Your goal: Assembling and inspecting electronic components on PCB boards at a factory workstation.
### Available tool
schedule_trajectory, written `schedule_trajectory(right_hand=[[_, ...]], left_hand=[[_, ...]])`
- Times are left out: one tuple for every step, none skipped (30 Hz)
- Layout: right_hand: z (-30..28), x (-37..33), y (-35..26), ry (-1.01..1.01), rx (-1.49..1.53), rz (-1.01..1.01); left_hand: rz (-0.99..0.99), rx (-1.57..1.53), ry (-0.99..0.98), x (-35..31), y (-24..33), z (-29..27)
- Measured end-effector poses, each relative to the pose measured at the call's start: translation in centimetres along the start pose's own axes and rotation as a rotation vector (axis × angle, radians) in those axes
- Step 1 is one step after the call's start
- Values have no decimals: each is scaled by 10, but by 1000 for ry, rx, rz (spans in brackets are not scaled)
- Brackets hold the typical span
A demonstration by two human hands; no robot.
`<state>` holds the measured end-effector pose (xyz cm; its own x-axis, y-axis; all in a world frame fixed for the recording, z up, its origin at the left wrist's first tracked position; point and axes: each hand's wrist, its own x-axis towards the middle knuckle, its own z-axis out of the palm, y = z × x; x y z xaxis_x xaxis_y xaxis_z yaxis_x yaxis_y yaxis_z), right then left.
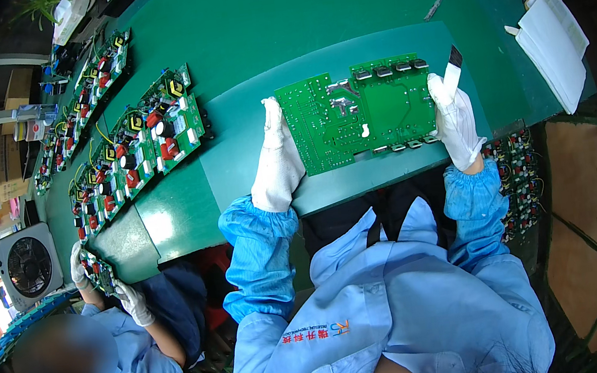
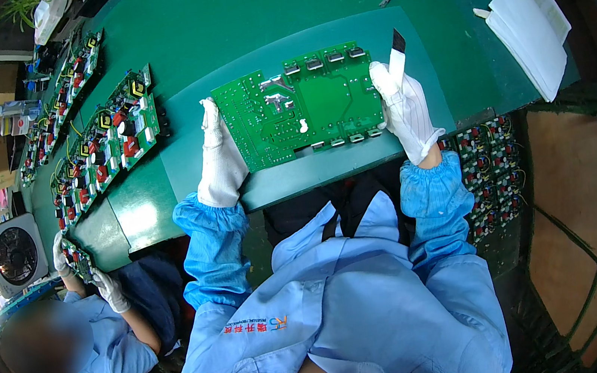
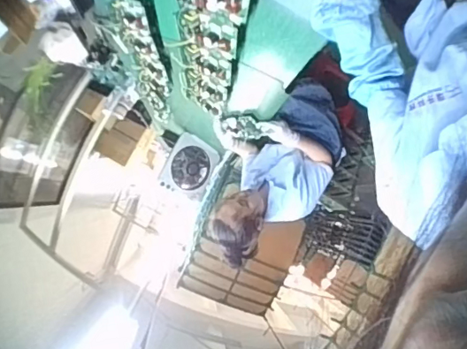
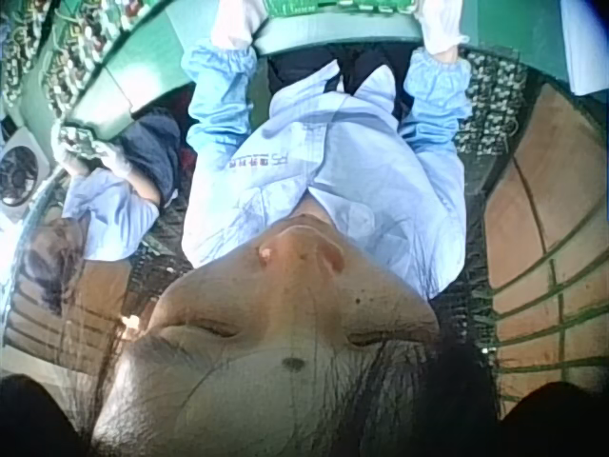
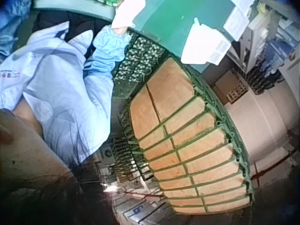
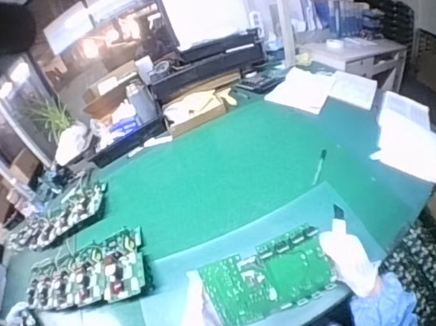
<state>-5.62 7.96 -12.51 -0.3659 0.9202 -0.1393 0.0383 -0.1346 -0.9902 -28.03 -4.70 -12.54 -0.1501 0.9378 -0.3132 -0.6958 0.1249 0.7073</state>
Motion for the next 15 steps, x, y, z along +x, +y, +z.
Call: schedule_trajectory(right_hand=[[0,0,1,4,-15,-25],[-1,0,2,4,-14,-25],[-1,0,2,0,-12,-18],[-1,0,2,-5,-9,-10],[-1,0,2,-5,-9,-9],[0,0,0,2,-7,12],[0,0,-1,9,-6,34],[0,0,0,9,-6,34],[-1,1,2,12,-7,13],[-2,1,3,15,-8,-8],[-3,1,4,18,-9,-8],[-4,1,4,19,-31,-17],[-5,0,3,20,-54,-25],[-6,-1,3,19,-54,-26],[-9,-4,3,8,-70,-33]], left_hand=[[1,-10,-24,0,-1,-1],[1,-9,-24,-1,-1,-1],[6,-3,-2,-2,-1,1],[10,3,21,-3,-1,2],[10,4,21,-3,-1,3],[9,15,53,-2,0,4],[9,26,84,-2,0,5],[9,26,84,-2,1,5],[7,46,80,-2,2,7],[5,66,76,-2,2,9],[4,66,74,-3,3,10],[4,64,77,-4,4,12],[3,61,80,-5,4,13],[4,61,80,-6,3,14],[9,53,128,-5,1,15]])
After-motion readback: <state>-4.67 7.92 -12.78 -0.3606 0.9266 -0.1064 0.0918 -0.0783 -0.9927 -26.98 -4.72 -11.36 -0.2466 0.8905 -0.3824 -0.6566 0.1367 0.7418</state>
